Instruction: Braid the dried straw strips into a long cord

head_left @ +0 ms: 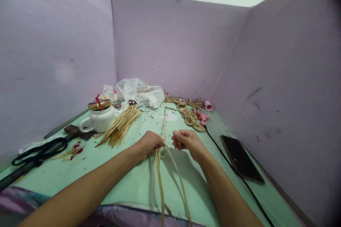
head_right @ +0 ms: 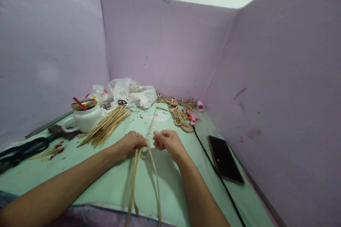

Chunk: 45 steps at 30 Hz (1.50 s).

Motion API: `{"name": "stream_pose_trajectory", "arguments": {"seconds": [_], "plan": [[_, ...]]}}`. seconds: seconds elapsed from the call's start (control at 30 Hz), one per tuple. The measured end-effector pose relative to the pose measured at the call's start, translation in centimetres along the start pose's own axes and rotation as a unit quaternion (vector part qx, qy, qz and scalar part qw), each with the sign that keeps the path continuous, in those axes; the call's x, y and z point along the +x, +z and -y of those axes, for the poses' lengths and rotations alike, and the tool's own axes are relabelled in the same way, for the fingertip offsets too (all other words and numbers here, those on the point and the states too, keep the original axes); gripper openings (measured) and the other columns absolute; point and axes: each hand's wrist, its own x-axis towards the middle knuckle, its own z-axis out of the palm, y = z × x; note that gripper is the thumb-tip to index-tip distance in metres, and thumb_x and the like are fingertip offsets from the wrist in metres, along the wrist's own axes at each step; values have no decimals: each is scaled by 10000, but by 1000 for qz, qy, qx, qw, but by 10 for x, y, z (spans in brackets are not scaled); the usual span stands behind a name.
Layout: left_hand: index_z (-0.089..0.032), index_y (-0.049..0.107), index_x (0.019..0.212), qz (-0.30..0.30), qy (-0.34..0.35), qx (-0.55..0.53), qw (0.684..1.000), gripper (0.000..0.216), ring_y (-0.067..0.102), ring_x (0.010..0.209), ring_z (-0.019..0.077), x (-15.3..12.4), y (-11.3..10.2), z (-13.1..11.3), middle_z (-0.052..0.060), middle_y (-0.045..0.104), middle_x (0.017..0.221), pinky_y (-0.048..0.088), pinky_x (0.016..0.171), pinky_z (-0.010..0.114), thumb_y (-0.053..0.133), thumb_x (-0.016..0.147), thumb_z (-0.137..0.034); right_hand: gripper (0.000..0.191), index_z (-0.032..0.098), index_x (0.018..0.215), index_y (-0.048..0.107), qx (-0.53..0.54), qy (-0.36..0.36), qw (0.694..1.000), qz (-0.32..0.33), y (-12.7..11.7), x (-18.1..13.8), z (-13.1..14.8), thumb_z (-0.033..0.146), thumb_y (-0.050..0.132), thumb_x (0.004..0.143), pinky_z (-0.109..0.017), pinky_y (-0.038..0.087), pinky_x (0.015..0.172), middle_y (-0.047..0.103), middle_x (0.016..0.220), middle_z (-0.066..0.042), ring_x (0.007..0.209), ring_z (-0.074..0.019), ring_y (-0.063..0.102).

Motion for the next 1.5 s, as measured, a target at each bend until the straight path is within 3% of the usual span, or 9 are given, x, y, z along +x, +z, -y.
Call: {"name": "stream_pose_trajectory", "arguments": {"seconds": [0.07,0.27,0.4,0.5,0.67,1.13,1.23,1.37,1.5], "plan": [[-160,401,442,10,-8,-2,1000,182,150,302,17,-1,0,-1,-97,272,327,60,348,203,570,494,-205,212,117,669,562,95,30,994,-33,1,3,1,325,602,676,-216,442,544,598,602,-39,518,-92,549],[-140,460,480,32,-15,1,999,75,291,317,39,-4,1,-5,-30,461,397,121,348,194,511,508,-187,42,124,674,505,181,112,975,59,23,7,-9,132,492,714,-260,459,558,544,515,-20,466,-103,532],[-150,450,467,26,5,43,999,86,200,308,32,-1,-1,0,-74,323,334,85,347,206,514,514,-182,91,128,610,497,129,109,985,23,27,6,-14,125,490,701,-225,401,448,464,441,26,368,-64,408],[-148,471,478,32,13,62,997,71,185,314,36,1,-2,3,-77,300,334,81,350,214,511,522,-187,164,133,545,486,38,108,993,-21,28,6,-14,155,493,707,-182,220,340,369,367,61,307,-32,261],[-143,452,429,7,51,160,986,83,212,353,41,0,-5,2,-64,302,336,137,381,210,473,508,-150,190,146,510,469,-54,97,992,-60,29,7,-16,193,513,689,-199,115,344,310,331,79,299,-26,207],[-144,628,637,-82,212,561,796,257,511,568,163,-40,20,-3,79,587,619,319,531,256,405,699,-253,34,145,539,483,112,97,988,-50,33,8,-21,139,515,550,-195,103,329,347,339,82,294,-23,222],[-134,580,526,-51,188,485,853,275,477,493,131,-35,11,-7,35,524,498,305,482,233,449,688,-314,72,147,536,473,111,95,988,-46,30,7,-19,160,538,563,-193,119,328,369,352,76,301,-26,247],[-123,582,647,-69,53,210,974,194,394,344,71,-23,-5,-17,1,546,530,266,368,209,474,669,-282,156,151,510,459,95,102,990,-4,26,7,-17,217,554,614,-195,93,329,296,313,92,285,-21,189],[-88,579,671,66,-74,2,995,132,432,359,56,-13,-6,-17,44,588,604,286,333,178,520,572,-150,182,144,532,482,88,85,992,29,24,9,-19,270,569,630,-197,109,330,410,354,60,294,-25,229]]}}
